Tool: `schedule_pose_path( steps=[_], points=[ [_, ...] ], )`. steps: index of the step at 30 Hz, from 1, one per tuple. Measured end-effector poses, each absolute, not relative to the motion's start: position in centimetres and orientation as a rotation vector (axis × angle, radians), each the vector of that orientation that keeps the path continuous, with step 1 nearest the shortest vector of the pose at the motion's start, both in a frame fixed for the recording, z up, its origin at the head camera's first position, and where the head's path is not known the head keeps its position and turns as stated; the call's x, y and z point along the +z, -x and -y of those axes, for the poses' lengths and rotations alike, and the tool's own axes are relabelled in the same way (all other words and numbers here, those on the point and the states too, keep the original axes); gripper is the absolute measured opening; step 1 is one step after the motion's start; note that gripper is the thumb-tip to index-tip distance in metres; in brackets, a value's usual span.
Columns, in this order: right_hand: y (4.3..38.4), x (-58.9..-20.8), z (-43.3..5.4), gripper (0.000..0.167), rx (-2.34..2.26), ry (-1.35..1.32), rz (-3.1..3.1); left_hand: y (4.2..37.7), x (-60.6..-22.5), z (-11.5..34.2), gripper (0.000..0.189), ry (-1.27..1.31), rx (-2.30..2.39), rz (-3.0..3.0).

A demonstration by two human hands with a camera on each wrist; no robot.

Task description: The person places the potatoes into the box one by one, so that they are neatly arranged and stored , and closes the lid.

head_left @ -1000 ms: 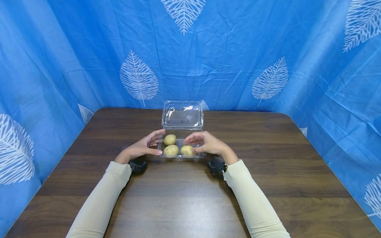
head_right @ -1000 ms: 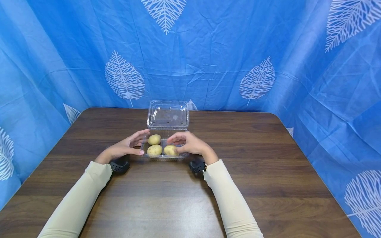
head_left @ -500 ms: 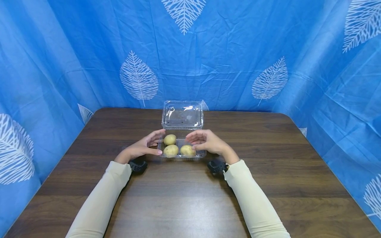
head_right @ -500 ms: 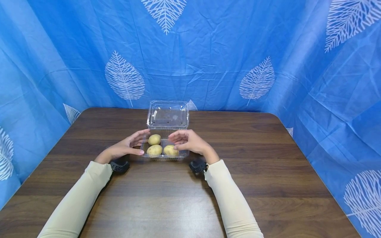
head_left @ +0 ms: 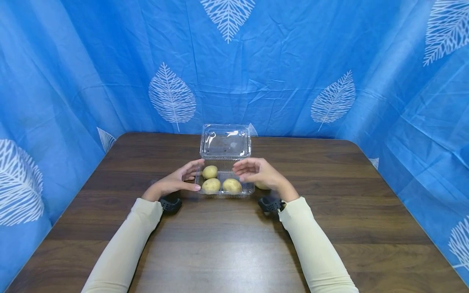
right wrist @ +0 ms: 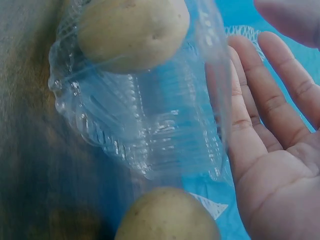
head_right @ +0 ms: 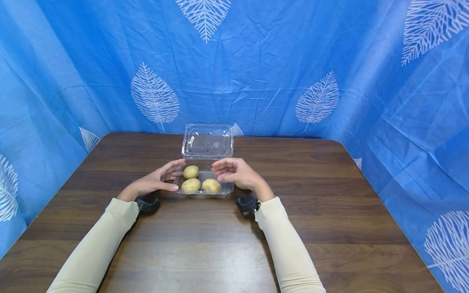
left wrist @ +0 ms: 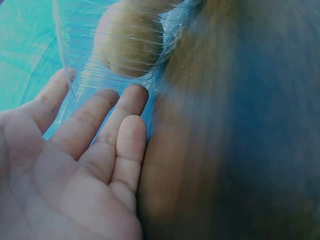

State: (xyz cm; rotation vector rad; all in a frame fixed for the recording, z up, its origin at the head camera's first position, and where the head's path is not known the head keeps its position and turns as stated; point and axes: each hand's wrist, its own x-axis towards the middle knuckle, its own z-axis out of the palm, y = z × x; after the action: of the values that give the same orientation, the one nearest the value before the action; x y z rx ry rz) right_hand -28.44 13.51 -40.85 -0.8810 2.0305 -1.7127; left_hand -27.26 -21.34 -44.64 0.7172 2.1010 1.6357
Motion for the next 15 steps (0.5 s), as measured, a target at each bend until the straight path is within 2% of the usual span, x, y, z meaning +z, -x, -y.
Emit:
schedule_pose_path(
  steps=[15],
  points=[
    [28.6, -40.8, -15.0, 0.048, -1.782, 0.821, -2.040, 27.2, -44.6, 21.3, 0.105, -0.721, 1.640, -2.097]
  ],
)
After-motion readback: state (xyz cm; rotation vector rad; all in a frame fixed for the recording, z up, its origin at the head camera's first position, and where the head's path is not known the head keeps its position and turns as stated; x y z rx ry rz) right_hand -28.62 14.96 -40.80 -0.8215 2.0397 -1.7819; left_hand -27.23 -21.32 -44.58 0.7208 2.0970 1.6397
